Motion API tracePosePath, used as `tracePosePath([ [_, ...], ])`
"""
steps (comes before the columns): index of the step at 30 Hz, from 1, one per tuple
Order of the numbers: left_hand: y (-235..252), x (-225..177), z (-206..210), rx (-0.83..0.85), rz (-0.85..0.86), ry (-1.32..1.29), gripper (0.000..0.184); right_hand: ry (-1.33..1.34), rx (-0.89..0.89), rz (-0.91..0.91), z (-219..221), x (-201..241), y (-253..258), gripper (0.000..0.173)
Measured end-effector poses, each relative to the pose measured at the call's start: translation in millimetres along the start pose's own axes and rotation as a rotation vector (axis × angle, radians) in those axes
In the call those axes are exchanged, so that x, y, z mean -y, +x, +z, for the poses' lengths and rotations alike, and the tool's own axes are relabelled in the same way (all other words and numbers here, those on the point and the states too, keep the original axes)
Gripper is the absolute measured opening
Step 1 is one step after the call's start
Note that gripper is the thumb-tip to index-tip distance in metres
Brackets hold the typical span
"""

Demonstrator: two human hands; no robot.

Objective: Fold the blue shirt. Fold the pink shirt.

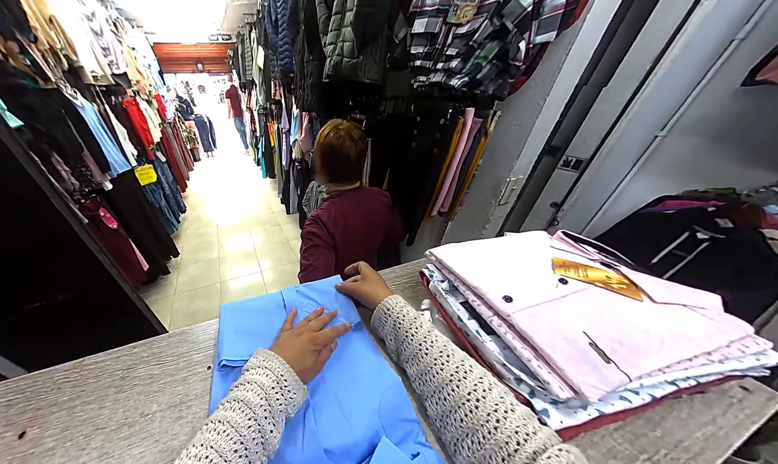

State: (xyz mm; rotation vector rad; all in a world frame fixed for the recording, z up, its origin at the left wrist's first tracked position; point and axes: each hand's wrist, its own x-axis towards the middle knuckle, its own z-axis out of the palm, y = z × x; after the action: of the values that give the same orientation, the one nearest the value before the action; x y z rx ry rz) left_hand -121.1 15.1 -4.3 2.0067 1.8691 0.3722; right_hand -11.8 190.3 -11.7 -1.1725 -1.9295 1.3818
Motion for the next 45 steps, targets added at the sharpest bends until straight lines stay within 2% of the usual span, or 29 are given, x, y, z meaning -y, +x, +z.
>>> tracePosePath([
  [2, -1.2, 1.3, 1.3, -0.008, 0.017, -0.008, 0.046, -0.045, -0.108, -0.072, -2.6, -2.4, 6.2, 0.052],
  [4, -0.5, 1.4, 2.0, -0.003, 0.019, -0.006, 0.047, -0.180, -0.212, -0.233, -9.2, -2.1, 7.3, 0.042],
  [6, 2.6, 4.7, 1.4, -0.019, 0.002, -0.059, 0.047, -0.333, -0.168, -0.503, -5.0, 6.6, -2.6, 0.034],
  [7, 4.1, 8.7, 2.6, -0.085, -0.008, -0.122, 0.045, -0.392, -0.116, -0.652, 4.8, 10.3, -9.1, 0.033],
  [8, 5.1, 14.8, 6.1, -0.221, -0.021, -0.161, 0.042, -0.433, -0.056, -0.759, 17.9, 10.8, -15.1, 0.034],
  [9, 3.8, 19.8, 6.9, -0.349, -0.069, -0.133, 0.041, -0.503, 0.031, -0.765, 29.3, 8.7, -21.5, 0.037],
  [10, -0.2, 24.2, 3.2, -0.384, -0.169, -0.074, 0.044, -0.620, 0.126, -0.683, 35.5, 6.3, -28.5, 0.043],
  [12, -13.7, 35.1, -5.5, -0.243, -0.405, 0.063, 0.065, -0.845, 0.274, -0.388, 34.6, 4.4, -34.4, 0.058],
  [13, -22.2, 41.8, -6.0, -0.172, -0.495, 0.092, 0.076, -0.897, 0.289, -0.282, 31.9, 1.2, -32.6, 0.061],
  [15, -39.7, 54.2, -7.1, -0.152, -0.600, 0.100, 0.086, -0.926, 0.259, -0.200, 27.7, -2.8, -30.9, 0.063],
  [19, -77.1, 78.8, -16.2, -0.231, -0.790, 0.065, 0.080, -0.934, 0.266, -0.164, 25.4, 0.0, -32.3, 0.065],
  [21, -99.2, 105.0, -12.0, -0.362, -0.779, 0.079, 0.070, -0.920, 0.251, -0.183, 23.0, 1.1, -31.5, 0.068],
  [23, -121.9, 131.8, -3.0, -0.570, -0.614, 0.052, 0.059, -0.862, 0.206, -0.261, 19.5, 4.2, -28.7, 0.068],
  [25, -139.3, 130.2, 1.5, -0.735, -0.417, -0.059, 0.048, -0.761, 0.187, -0.369, 15.3, 13.3, -23.8, 0.065],
  [26, -146.9, 118.2, 2.0, -0.747, -0.350, -0.137, 0.044, -0.706, 0.196, -0.426, 15.0, 19.1, -20.4, 0.063],
  [28, -161.0, 80.5, -1.9, -0.624, -0.255, -0.312, 0.043, -0.656, 0.257, -0.518, 21.8, 33.5, -7.2, 0.061],
  [30, -175.3, 32.8, -12.7, -0.313, -0.152, -0.447, 0.050, -0.703, 0.392, -0.536, 33.5, 50.7, 6.2, 0.062],
  [32, -183.2, -8.4, -16.9, -0.043, -0.101, -0.474, 0.052, -0.811, 0.571, -0.473, 42.9, 69.6, 12.6, 0.060],
  [34, -184.1, -33.5, -15.5, 0.192, -0.160, -0.504, 0.049, -0.894, 0.702, -0.466, 51.0, 77.3, 19.9, 0.053],
  [36, -179.5, -48.3, -13.8, 0.344, -0.267, -0.507, 0.050, -0.938, 0.724, -0.499, 58.4, 78.0, 26.9, 0.055],
  [39, -176.1, -61.6, -10.8, 0.407, -0.309, -0.437, 0.053, -0.960, 0.707, -0.519, 63.8, 77.6, 28.6, 0.056],
  [41, -176.4, -67.4, -12.2, 0.435, -0.277, -0.409, 0.050, -0.960, 0.717, -0.505, 62.0, 81.8, 21.9, 0.046],
  [43, -182.1, -72.7, -17.2, 0.400, -0.190, -0.433, 0.042, -0.916, 0.688, -0.515, 55.0, 90.8, 10.2, 0.034],
  [45, -195.4, -80.5, -22.2, 0.279, -0.070, -0.437, 0.033, -0.855, 0.595, -0.581, 43.2, 104.1, -1.4, 0.029],
])
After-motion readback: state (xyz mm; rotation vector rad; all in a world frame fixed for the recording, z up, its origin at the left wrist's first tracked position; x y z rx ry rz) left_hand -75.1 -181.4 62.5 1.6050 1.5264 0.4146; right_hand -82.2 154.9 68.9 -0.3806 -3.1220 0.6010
